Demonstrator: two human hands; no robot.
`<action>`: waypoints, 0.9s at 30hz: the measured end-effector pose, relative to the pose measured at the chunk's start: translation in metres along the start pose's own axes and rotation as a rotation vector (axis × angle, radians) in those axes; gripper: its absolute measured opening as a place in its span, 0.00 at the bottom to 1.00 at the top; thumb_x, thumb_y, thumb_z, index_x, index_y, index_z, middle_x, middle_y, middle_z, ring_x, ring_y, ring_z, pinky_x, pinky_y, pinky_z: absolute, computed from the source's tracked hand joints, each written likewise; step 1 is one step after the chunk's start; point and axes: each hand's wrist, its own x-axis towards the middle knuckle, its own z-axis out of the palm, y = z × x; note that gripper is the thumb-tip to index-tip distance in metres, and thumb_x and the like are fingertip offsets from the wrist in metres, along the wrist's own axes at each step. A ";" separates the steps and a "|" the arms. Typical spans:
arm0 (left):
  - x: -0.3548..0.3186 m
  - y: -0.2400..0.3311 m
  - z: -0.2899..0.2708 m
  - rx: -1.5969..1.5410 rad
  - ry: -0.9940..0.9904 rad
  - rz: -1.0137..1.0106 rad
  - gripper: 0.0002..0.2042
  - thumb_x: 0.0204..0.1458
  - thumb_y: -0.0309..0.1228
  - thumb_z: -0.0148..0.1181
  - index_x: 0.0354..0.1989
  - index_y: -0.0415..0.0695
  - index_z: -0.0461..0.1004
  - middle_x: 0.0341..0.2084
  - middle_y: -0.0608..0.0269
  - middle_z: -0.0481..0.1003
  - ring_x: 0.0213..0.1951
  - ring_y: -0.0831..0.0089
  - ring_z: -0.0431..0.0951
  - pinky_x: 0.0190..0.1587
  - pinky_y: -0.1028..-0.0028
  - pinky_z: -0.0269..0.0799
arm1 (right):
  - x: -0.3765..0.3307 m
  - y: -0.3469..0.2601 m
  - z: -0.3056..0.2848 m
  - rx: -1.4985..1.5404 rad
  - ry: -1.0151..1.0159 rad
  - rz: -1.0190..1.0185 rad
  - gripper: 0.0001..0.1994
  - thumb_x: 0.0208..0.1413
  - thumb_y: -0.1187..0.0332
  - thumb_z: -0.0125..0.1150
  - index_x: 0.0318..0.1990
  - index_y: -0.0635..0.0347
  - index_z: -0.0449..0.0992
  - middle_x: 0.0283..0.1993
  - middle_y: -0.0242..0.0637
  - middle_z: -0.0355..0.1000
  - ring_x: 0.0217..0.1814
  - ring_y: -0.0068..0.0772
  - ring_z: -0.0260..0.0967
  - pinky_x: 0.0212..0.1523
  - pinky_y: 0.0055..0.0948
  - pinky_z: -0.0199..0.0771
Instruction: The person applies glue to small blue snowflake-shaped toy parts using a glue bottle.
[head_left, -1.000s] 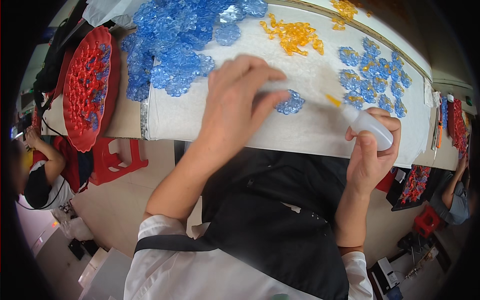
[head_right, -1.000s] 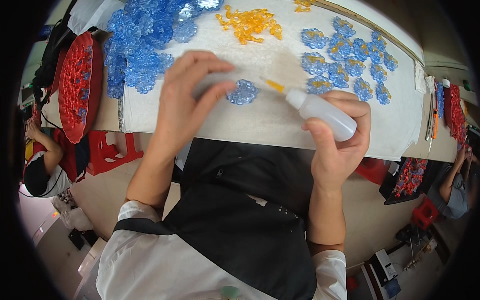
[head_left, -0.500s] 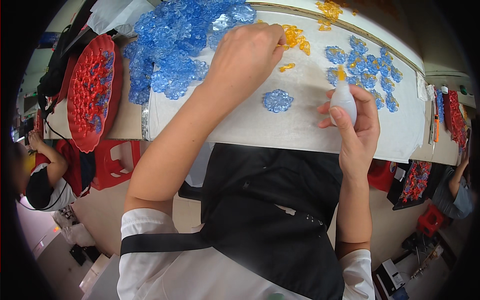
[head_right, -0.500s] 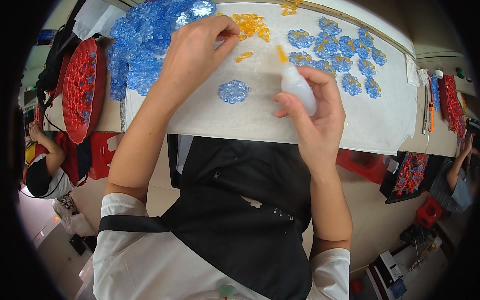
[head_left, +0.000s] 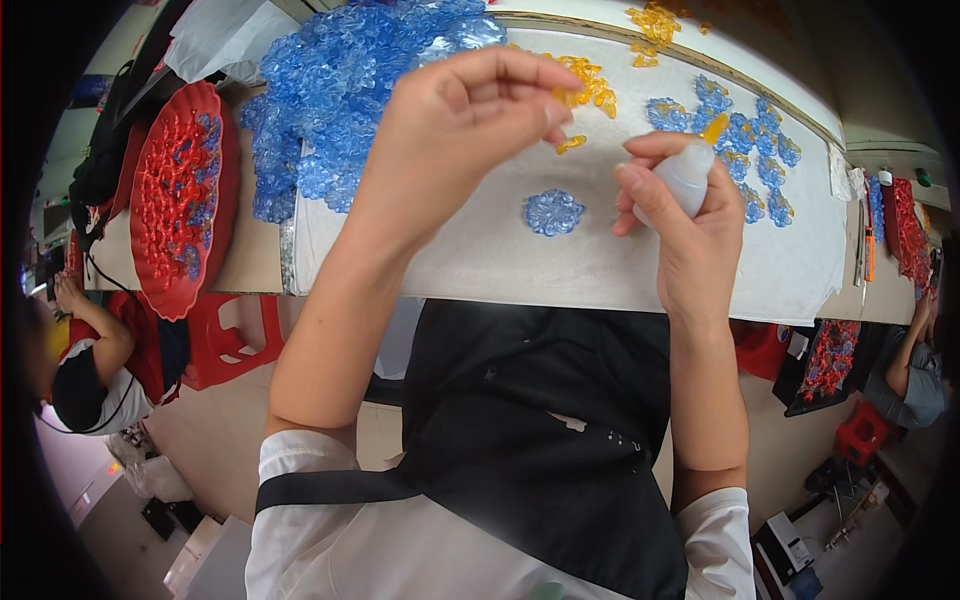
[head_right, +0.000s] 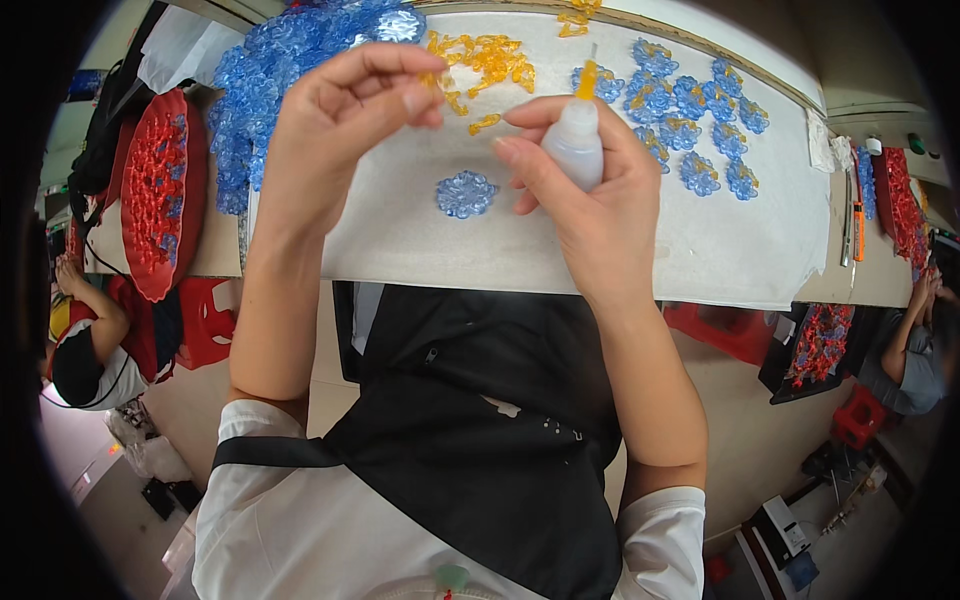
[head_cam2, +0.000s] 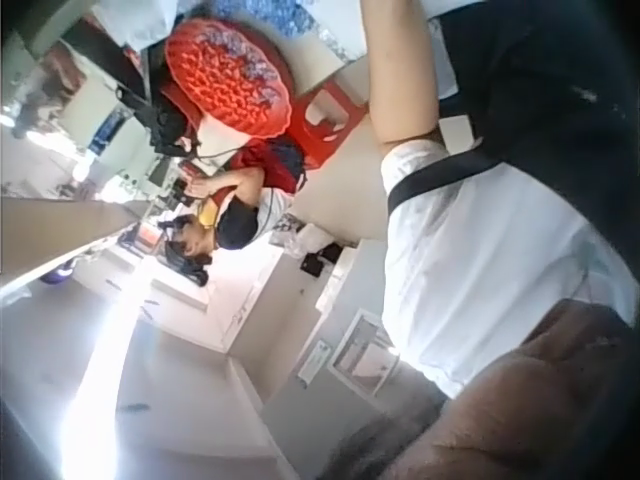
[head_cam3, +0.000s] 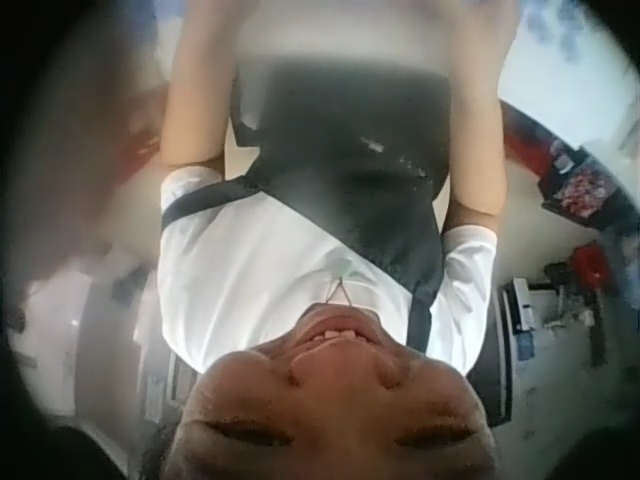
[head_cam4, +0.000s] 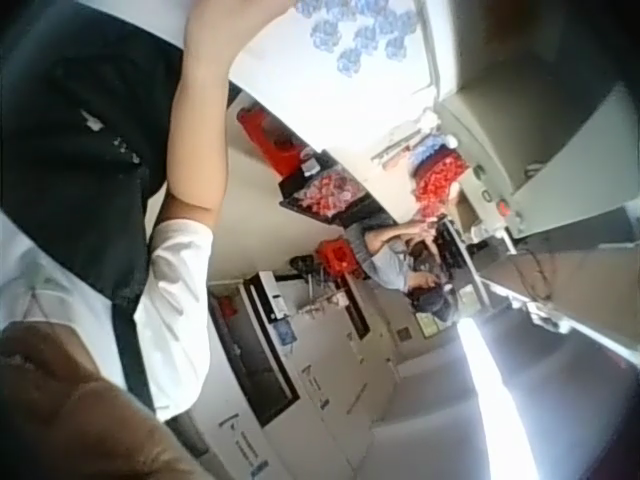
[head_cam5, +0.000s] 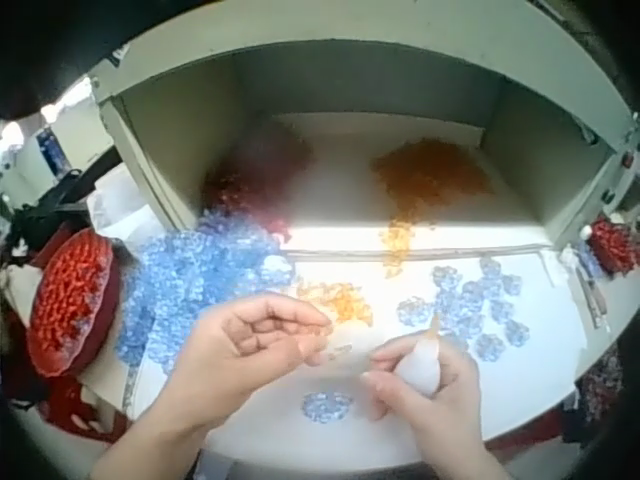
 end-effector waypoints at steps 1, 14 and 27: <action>-0.008 0.001 -0.002 -0.179 -0.050 -0.117 0.09 0.50 0.22 0.56 0.40 0.35 0.73 0.30 0.58 0.77 0.32 0.76 0.77 0.37 0.79 0.73 | 0.002 -0.002 0.006 -0.007 -0.002 0.003 0.09 0.50 0.74 0.62 0.38 0.66 0.72 0.31 0.33 0.70 0.26 0.17 0.66 0.22 0.15 0.67; -0.049 -0.013 0.005 0.494 0.047 0.133 0.12 0.42 0.26 0.64 0.37 0.43 0.75 0.31 0.62 0.75 0.35 0.68 0.74 0.41 0.74 0.66 | 0.008 -0.006 0.008 -0.209 -0.160 0.234 0.05 0.46 0.71 0.64 0.29 0.63 0.77 0.24 0.29 0.72 0.20 0.12 0.62 0.18 0.14 0.61; -0.071 -0.023 0.017 0.817 0.140 0.126 0.15 0.34 0.31 0.69 0.34 0.49 0.76 0.35 0.68 0.67 0.39 0.68 0.66 0.42 0.68 0.54 | -0.001 0.007 0.014 -0.746 -0.198 -0.007 0.04 0.47 0.75 0.63 0.31 0.66 0.76 0.25 0.29 0.72 0.29 0.15 0.65 0.33 0.17 0.65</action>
